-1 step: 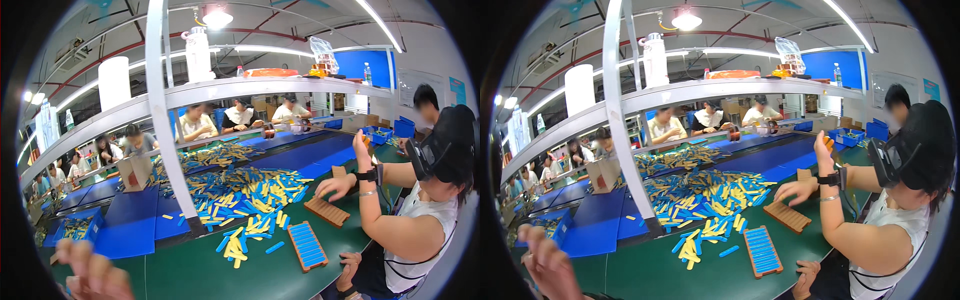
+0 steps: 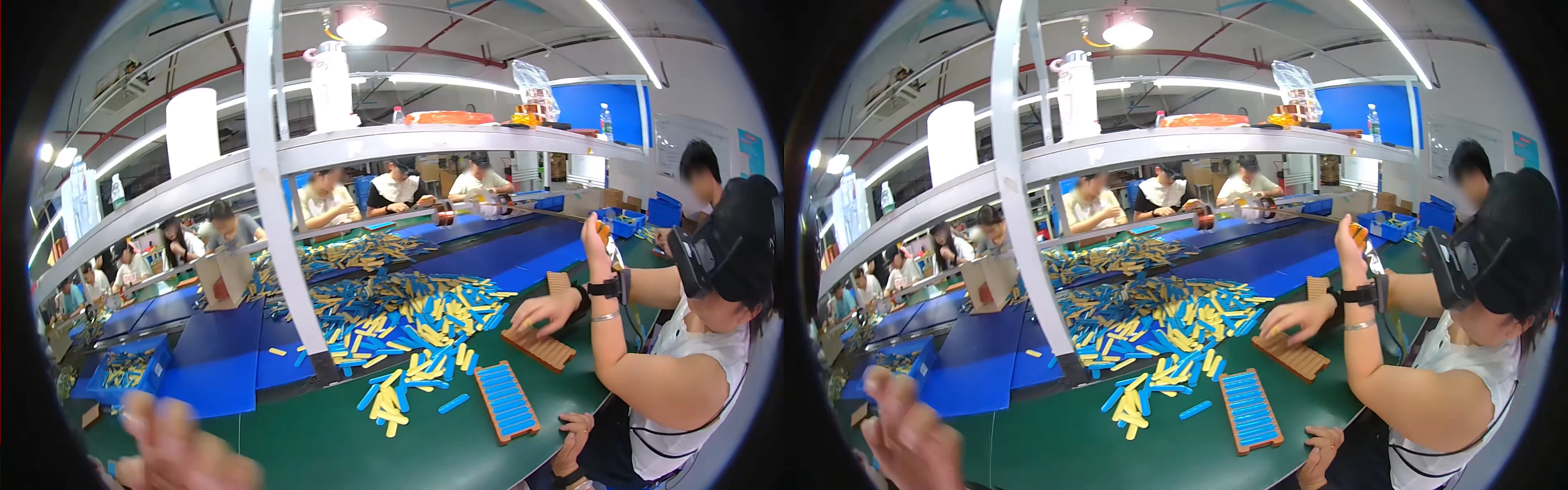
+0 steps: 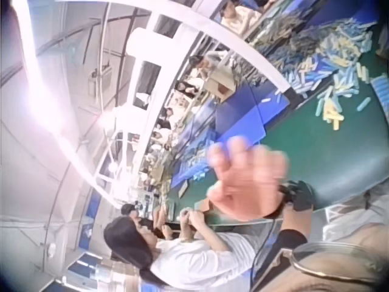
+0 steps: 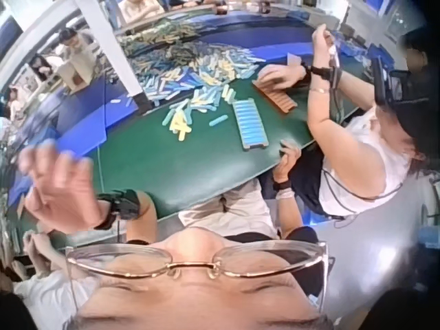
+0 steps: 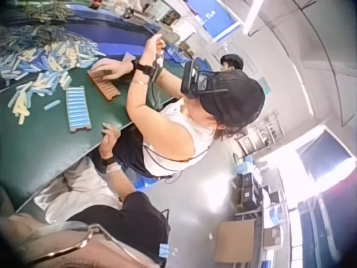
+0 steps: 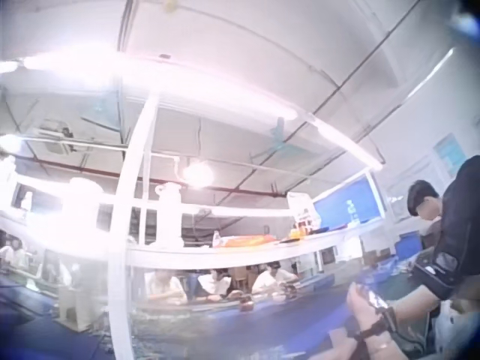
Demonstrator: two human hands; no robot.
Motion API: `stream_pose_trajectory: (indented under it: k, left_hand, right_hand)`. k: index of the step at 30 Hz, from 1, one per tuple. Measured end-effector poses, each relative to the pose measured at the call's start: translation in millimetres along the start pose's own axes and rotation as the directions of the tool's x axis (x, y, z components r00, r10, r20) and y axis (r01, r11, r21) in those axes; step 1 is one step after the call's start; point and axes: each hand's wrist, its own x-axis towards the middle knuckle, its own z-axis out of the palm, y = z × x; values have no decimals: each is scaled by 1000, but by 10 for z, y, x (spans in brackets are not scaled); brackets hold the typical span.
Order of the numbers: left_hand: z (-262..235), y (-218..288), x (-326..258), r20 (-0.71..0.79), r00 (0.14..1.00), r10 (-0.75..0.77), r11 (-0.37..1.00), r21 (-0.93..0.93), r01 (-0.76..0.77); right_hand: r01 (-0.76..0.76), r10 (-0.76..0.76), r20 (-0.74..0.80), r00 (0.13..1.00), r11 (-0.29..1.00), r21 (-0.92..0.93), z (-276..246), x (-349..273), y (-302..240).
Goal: Assembling blue and yellow plastic strips into brown trays at a factory production line workstation.
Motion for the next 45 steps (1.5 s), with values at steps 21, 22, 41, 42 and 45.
stream_pose_trajectory:
  k: [21,22,41,42,45]
  left_hand:
    - [76,-259,45,380,843,-381,920,66,386]
    - [43,-272,83,369,848,-380,921,63,385]
    - [-381,41,233,253,909,330,922,-295,-252]
    - [-385,33,257,258,912,319,928,-280,-246]
    - [-400,113,223,251,926,280,949,-217,-229]
  right_hand:
    - [-80,80,-23,996,997,5,78,-45,-8]
    - [-77,78,-32,996,997,8,90,-49,-5]
    - [-48,47,-60,997,999,-1,91,-52,36]
    - [-41,41,-75,996,999,-10,87,-30,25]
    - [-151,153,79,985,988,-30,-8,164,-111]
